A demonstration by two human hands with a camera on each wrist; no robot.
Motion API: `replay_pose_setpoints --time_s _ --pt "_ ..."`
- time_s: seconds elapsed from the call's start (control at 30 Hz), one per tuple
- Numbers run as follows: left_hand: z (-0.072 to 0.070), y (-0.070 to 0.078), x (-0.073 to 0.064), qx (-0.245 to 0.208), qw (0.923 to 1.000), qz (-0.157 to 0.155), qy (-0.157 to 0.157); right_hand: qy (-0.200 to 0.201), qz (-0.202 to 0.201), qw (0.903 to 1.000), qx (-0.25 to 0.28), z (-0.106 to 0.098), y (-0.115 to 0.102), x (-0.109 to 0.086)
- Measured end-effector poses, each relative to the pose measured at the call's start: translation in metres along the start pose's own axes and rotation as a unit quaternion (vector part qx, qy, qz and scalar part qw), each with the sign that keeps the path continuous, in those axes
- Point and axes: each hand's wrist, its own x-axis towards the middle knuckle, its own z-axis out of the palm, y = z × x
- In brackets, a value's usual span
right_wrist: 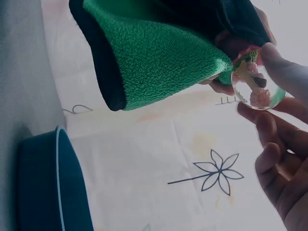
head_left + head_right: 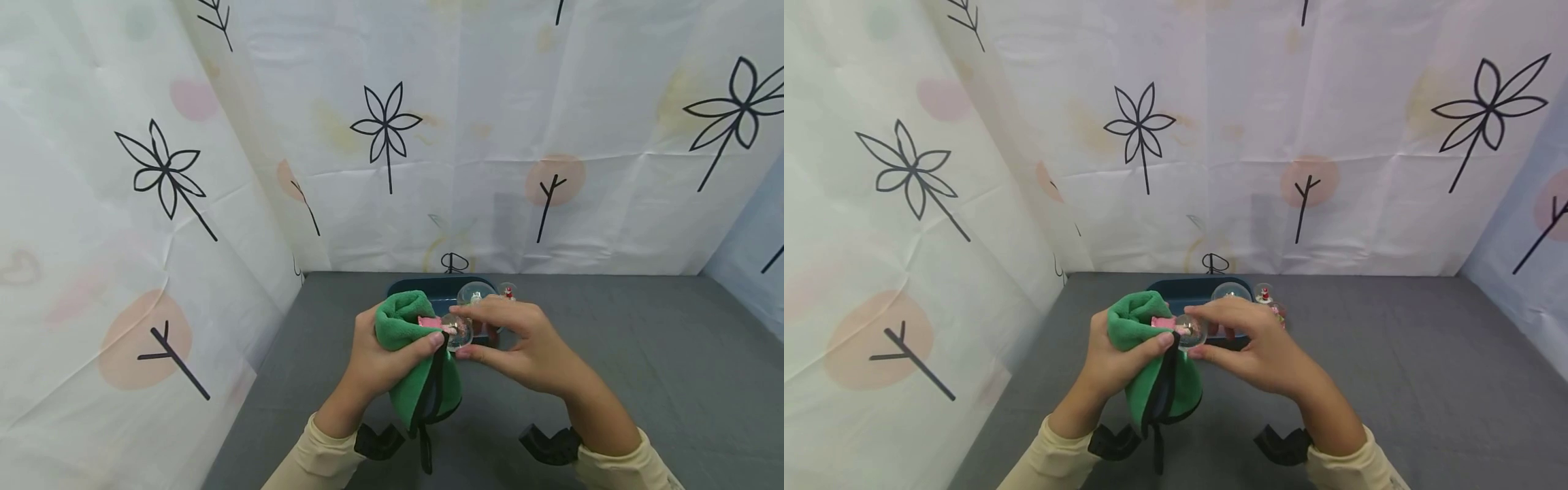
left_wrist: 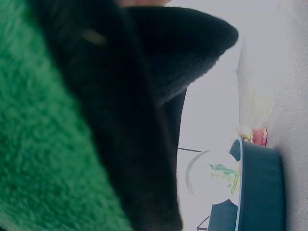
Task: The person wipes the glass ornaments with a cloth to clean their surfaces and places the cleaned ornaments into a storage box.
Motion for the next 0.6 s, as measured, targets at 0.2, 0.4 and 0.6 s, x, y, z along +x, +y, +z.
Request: replay_pose_setpoints --time_s 0.2,0.4,0.6 --pt "-0.0012 0.0002 0.0001 -0.002 1.0000 -0.009 -0.003 0.026 -0.026 0.9993 0.008 0.0021 -0.0005 0.0001" --pt "-0.0010 -0.0002 -0.0005 -0.005 1.0000 -0.007 0.001 0.027 -0.026 0.9993 0.004 0.0037 -0.0011 0.0012" --pt "-0.0004 0.0002 -0.0007 0.006 0.9998 0.008 0.015 0.019 -0.010 0.9997 0.014 0.0034 -0.0013 0.0014"
